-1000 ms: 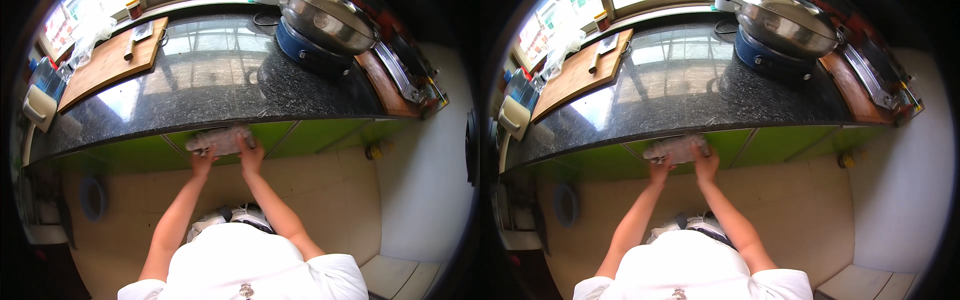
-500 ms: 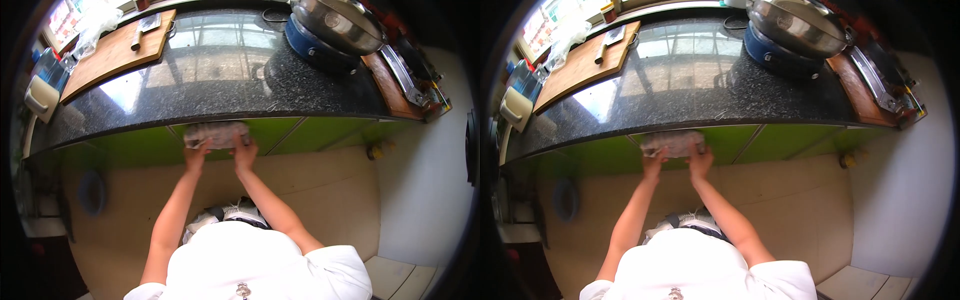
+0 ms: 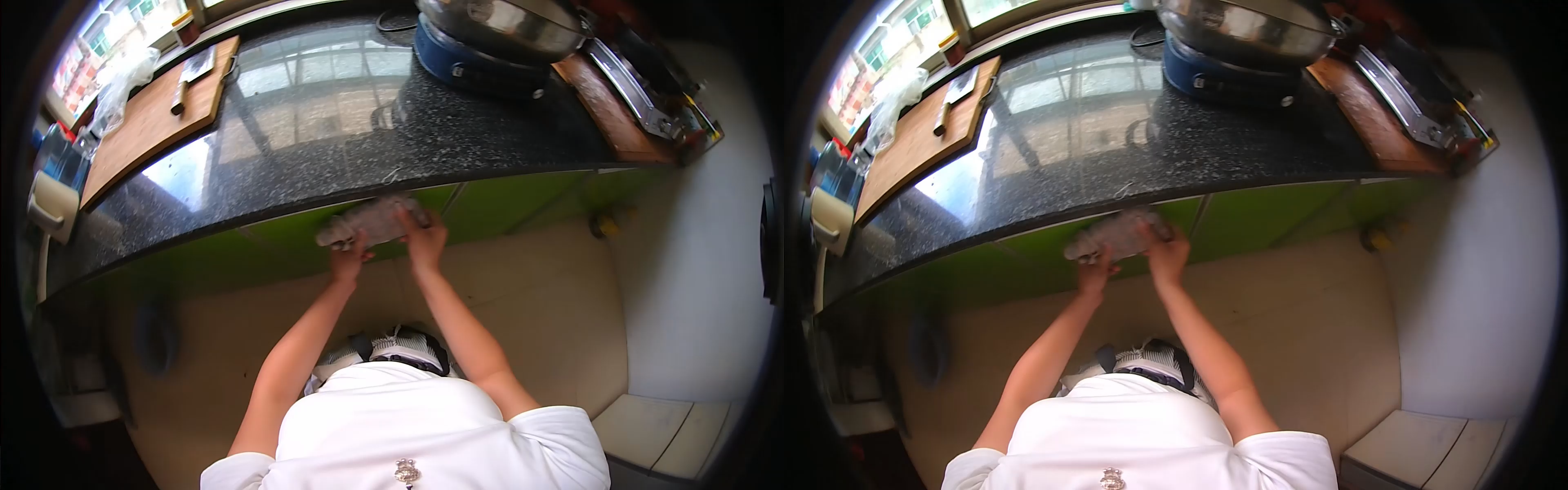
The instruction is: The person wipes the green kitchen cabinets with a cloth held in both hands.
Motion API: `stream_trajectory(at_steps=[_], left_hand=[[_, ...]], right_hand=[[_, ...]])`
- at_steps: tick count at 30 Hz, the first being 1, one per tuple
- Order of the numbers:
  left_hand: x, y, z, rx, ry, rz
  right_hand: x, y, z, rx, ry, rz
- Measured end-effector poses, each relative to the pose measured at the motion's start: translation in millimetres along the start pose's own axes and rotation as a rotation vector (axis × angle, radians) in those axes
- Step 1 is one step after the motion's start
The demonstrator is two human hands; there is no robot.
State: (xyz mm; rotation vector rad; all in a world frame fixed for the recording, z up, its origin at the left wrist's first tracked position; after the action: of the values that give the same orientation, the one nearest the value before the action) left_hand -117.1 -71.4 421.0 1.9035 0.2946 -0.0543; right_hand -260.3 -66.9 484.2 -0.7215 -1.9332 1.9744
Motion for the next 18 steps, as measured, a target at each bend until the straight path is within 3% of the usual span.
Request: stream_trajectory(at_steps=[4,8,10,15,18], left_hand=[[-78,-8,1,-0.083,-0.146,-0.164],[-59,10,-10,0.016,-0.146,-0.111],[-13,12,1,0.023,-0.115,-0.047],[119,32,-4,-0.022,0.259,-0.09],[159,49,-5,0.037,0.303,0.048]], right_hand=[[54,-10,31,-0.025,0.195,0.071],[35,1,21,-0.026,0.32,0.099],[10,27,3,-0.084,0.196,0.117],[-84,40,-52,-0.241,-0.291,0.006],[-122,50,-70,-0.322,-0.3,-0.023]])
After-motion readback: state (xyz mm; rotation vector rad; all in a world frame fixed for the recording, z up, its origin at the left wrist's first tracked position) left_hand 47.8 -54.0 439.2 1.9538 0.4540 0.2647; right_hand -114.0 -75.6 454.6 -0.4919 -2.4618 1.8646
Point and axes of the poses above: each hand's wrist, its own z-axis towards the middle knuckle, its own x-axis out of the back of the hand, y = z × x, the point moved 1 cm from there along z, towards the middle knuckle
